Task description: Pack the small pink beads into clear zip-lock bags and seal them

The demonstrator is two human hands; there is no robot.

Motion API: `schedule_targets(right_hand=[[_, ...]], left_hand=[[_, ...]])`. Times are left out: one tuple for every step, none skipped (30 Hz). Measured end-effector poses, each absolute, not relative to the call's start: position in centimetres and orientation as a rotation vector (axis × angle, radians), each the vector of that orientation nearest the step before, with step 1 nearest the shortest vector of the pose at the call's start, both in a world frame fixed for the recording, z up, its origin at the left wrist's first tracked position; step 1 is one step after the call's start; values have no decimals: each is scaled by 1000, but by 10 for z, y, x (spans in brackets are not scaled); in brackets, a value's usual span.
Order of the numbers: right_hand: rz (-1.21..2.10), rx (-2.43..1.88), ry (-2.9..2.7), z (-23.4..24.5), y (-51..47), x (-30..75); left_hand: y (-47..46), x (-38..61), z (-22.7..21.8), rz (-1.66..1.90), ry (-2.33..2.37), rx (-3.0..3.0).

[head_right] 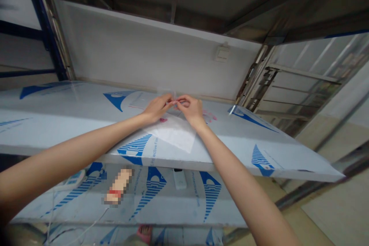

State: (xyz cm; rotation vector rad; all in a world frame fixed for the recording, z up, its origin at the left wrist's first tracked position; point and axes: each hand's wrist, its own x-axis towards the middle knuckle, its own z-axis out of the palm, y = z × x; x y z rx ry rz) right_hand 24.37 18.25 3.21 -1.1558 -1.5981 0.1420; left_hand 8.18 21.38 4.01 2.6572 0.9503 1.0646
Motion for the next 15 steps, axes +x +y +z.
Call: schedule_targets(right_hand=[[180, -1143, -1606, 31, 183, 243], [210, -1135, -1617, 29, 183, 243], [232, -1133, -1631, 28, 183, 244], [244, -1136, -1647, 28, 184, 244], [241, -1143, -1664, 28, 184, 244], [221, -1153, -1681, 28, 184, 245], [189, -1167, -1699, 28, 185, 245], [150, -1181, -1718, 28, 185, 245], [112, -1191, -1735, 28, 185, 245], [80, -1198, -1750, 29, 185, 246], [57, -1202, -1761, 29, 186, 246], [45, -1202, -1762, 29, 187, 246], [42, -1198, -1753, 29, 188, 247], [44, -1193, -1741, 29, 189, 247], [49, -1189, -1729, 29, 191, 248]], left_hand=[[214, 81, 41, 1035, 1002, 2682], [214, 80, 41, 1002, 1039, 2708], [214, 78, 42, 973, 1066, 2733], [215, 78, 42, 945, 1082, 2759], [215, 77, 43, 920, 1094, 2789], [215, 77, 43, 898, 1104, 2822], [215, 78, 43, 874, 1124, 2854], [215, 79, 44, 849, 1151, 2885], [214, 79, 44, 825, 1184, 2909], [213, 80, 45, 805, 1213, 2930], [212, 81, 46, 794, 1236, 2947], [212, 81, 47, 789, 1253, 2961], [211, 81, 48, 790, 1269, 2971], [210, 81, 49, 795, 1281, 2980], [209, 81, 49, 801, 1293, 2986]])
